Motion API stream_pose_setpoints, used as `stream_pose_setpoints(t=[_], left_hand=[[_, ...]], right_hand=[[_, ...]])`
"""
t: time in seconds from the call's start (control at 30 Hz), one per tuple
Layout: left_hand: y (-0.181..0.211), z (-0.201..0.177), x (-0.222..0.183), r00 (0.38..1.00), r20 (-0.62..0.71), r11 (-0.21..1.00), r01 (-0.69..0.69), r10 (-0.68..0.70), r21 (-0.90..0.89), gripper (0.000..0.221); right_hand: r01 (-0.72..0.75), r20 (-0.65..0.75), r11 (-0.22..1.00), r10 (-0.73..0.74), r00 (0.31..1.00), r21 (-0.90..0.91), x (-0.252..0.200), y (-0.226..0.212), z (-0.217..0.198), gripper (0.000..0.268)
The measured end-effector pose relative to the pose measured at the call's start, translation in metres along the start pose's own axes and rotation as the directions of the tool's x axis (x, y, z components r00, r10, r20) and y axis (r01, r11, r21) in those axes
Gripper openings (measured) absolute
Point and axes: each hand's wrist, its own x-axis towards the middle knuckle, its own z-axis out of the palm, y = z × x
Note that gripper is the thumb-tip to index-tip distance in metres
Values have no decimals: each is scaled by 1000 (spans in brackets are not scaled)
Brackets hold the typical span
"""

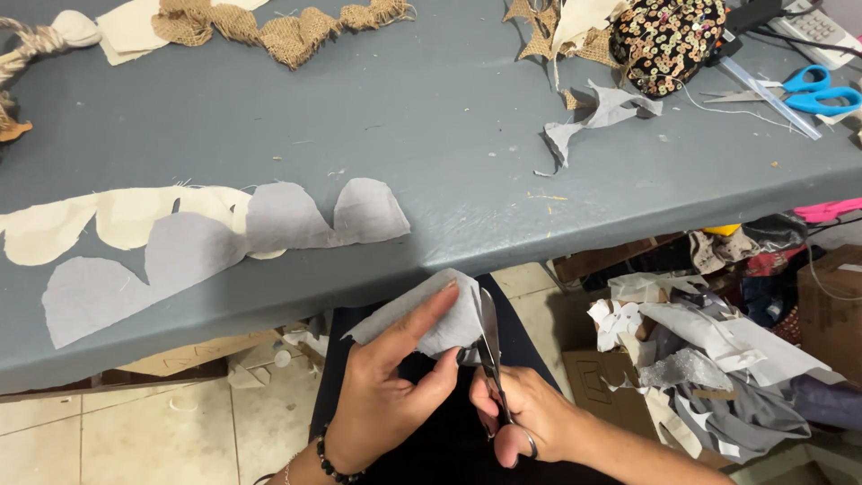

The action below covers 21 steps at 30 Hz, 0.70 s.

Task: Cutting scalloped shapes out of a strip of grey fabric using scissors

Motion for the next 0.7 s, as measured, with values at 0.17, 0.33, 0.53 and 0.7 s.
stream_pose_setpoints(t=[0.17, 0.33, 0.53, 0.7], left_hand=[[0, -4, 1, 997, 34, 997, 72, -71, -31, 55], [1, -5, 2, 989, 59, 980, 145, -138, -138, 54], [3, -4, 0, 996, 58, 994, 79, -75, -74, 54], [-3, 2, -4, 991, 19, 964, 132, -131, -229, 54]], right_hand=[[6, 2, 1000, -6, 1000, 9, -3, 3, 1, 73], [15, 15, 1000, -15, 1000, 8, -6, 7, 1, 70], [-36, 74, 998, 33, 997, 50, -1, -1, 0, 80], [34, 37, 997, -37, 999, 73, 0, 0, 0, 71]])
